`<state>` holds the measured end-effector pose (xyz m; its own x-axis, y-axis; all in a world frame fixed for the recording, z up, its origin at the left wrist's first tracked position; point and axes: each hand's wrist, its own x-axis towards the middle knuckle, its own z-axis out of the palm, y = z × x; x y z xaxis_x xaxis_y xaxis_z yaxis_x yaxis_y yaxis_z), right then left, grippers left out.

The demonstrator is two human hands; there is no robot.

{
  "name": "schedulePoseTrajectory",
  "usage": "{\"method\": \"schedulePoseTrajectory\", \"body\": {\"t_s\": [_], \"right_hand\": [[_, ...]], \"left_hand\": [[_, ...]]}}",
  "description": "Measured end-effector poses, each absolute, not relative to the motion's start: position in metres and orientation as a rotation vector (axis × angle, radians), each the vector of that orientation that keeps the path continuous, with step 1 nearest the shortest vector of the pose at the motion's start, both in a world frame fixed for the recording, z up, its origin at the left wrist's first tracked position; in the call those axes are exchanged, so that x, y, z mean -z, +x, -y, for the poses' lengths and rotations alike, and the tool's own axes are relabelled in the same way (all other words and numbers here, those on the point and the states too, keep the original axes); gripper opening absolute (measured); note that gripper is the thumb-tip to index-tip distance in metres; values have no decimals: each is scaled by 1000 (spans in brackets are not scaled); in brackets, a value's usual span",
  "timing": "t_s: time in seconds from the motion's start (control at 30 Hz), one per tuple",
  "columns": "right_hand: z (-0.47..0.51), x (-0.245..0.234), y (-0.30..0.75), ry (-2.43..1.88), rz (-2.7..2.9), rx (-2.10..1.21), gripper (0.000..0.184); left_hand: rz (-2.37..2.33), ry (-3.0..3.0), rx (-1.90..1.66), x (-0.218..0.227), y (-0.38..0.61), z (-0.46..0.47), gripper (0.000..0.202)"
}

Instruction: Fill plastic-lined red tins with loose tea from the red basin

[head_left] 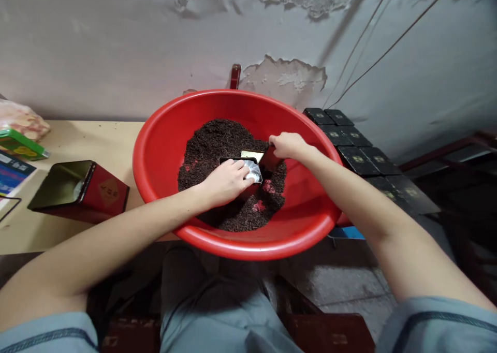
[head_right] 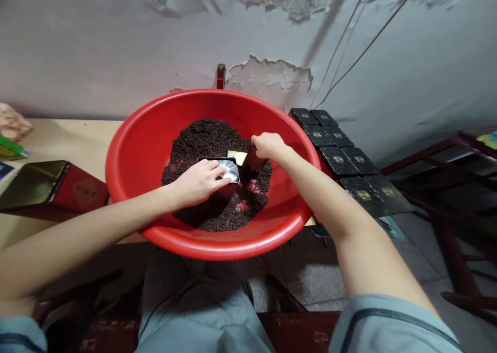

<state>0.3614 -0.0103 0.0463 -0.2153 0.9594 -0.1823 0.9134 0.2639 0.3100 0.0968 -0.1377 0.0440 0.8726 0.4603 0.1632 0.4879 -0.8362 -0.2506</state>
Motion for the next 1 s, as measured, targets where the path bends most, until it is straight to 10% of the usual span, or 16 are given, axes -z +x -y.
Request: {"method": "schedulePoseTrajectory", "body": {"t_s": [0.23,0.4,0.73,0.9,1.0], "right_hand": [[83,-79,353,2377,-2856,241,22],[126,-41,333,1569,-3104,930,21],[102,-39,331,1276,-3147,705,45],[89,-31,338,1229,-3173,717,68],[87,-30,337,1107,-3178,690,83]], "left_hand": [[747,-2700,73,-49,102,149,34],[783,-2768,-11,-49,100,153,28],[870,-2846,-129,-54,99,161,27],[915,-2868,-43,-54,83,176,60],[1045,-2959,-49,-65,60,177,39]]}}
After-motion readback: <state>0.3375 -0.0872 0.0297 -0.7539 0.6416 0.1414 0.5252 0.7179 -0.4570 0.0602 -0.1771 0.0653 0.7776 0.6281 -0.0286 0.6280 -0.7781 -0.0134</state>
